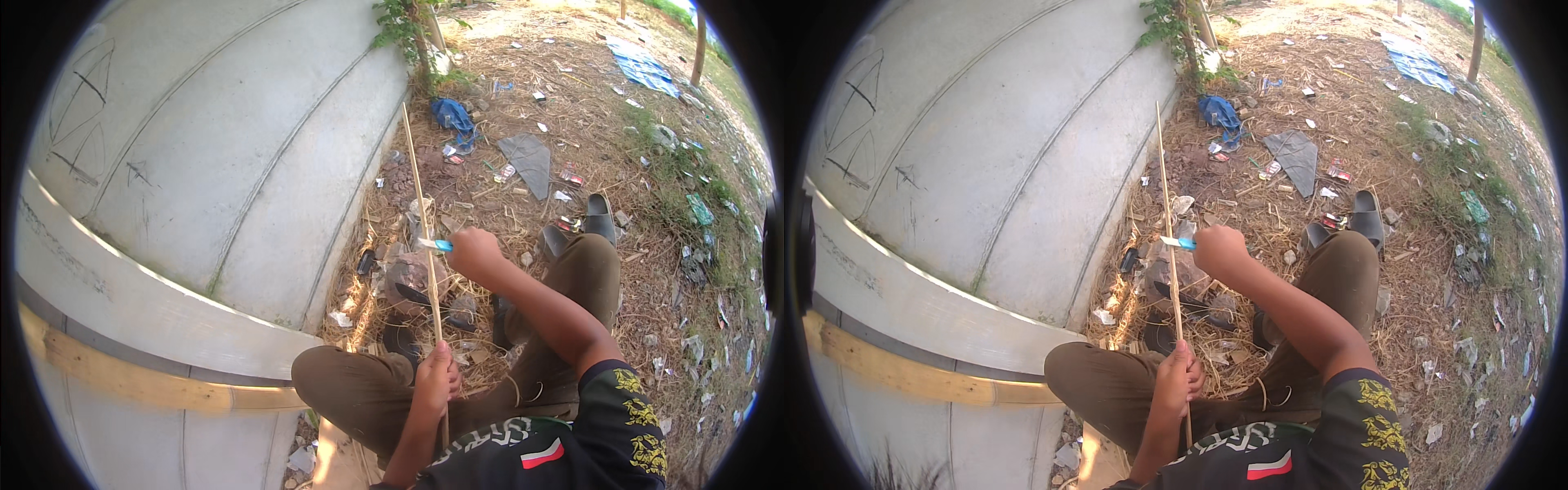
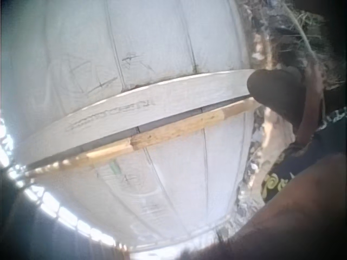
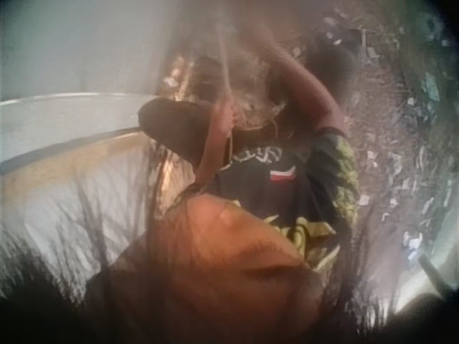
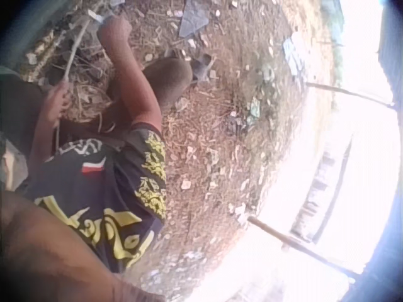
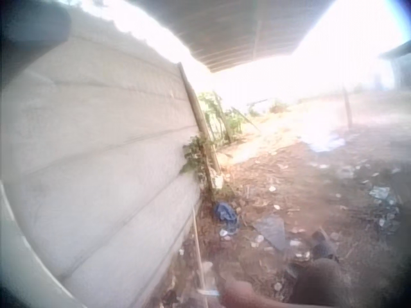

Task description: The person sits on the ground and uses a utility knife to shave and sharpen a thin wooden stick. They rotate the stick and scrape along its length to create a pointed tip, then switch to a larger knife to further refine the point.

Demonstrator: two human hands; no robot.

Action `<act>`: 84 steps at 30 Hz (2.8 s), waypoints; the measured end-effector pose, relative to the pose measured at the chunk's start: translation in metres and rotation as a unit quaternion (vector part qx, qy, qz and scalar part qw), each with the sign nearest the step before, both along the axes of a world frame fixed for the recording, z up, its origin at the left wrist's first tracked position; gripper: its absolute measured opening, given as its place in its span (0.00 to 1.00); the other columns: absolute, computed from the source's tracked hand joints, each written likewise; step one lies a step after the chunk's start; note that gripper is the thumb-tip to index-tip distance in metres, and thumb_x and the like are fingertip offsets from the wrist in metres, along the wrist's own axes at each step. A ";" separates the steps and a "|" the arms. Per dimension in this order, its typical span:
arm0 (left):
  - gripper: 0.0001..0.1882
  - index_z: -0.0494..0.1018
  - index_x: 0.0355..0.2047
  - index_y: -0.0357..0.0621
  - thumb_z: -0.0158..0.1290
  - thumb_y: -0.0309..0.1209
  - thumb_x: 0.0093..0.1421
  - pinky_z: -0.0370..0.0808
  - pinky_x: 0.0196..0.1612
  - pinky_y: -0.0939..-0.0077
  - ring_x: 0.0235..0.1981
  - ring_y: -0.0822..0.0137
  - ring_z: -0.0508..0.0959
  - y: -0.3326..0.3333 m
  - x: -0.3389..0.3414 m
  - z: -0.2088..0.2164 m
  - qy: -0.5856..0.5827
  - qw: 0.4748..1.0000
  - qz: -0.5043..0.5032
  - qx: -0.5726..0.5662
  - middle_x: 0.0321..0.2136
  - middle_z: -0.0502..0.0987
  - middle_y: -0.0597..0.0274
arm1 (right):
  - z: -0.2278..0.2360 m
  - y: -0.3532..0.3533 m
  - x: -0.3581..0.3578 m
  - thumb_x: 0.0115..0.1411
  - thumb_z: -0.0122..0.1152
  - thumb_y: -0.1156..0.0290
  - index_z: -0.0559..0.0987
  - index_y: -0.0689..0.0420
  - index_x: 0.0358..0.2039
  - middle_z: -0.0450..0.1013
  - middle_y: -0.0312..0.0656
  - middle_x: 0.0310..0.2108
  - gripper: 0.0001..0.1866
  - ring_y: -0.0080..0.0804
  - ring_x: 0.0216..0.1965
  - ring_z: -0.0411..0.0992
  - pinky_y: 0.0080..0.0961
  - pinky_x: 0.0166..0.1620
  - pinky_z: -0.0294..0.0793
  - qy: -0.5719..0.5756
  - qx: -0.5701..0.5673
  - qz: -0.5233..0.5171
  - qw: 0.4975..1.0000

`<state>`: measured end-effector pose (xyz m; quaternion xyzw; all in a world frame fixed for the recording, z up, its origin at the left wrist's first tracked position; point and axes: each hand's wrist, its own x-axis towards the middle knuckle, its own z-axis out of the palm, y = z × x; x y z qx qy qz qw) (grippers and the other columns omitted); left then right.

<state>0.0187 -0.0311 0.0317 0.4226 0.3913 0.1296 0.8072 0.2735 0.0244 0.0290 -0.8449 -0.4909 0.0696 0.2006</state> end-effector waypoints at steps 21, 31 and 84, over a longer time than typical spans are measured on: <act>0.24 0.58 0.26 0.53 0.39 0.55 0.74 0.50 0.11 0.82 0.10 0.80 0.53 -0.010 0.006 -0.012 0.029 0.999 -0.014 0.019 0.14 0.53 0.75 | -0.020 0.016 0.032 0.53 0.60 0.71 0.86 0.54 0.28 0.81 0.46 0.27 0.07 0.47 0.31 0.82 0.39 0.34 0.82 -0.038 -0.001 -0.056 0.998; 0.24 0.58 0.27 0.53 0.39 0.55 0.74 0.49 0.10 0.82 0.10 0.80 0.53 -0.003 0.003 -0.025 0.022 0.999 -0.025 -0.013 0.14 0.54 0.75 | -0.034 0.015 0.027 0.55 0.57 0.70 0.85 0.59 0.29 0.81 0.50 0.30 0.09 0.50 0.33 0.82 0.43 0.36 0.81 0.015 0.011 -0.098 0.995; 0.16 0.68 0.35 0.46 0.46 0.44 0.74 0.55 0.19 0.86 0.17 0.84 0.56 0.068 0.017 0.041 0.037 0.966 -0.169 0.194 0.18 0.59 0.78 | 0.013 -0.021 0.147 0.61 0.62 0.60 0.74 0.61 0.26 0.69 0.42 0.17 0.17 0.32 0.15 0.67 0.35 0.21 0.68 0.383 0.163 -0.091 0.905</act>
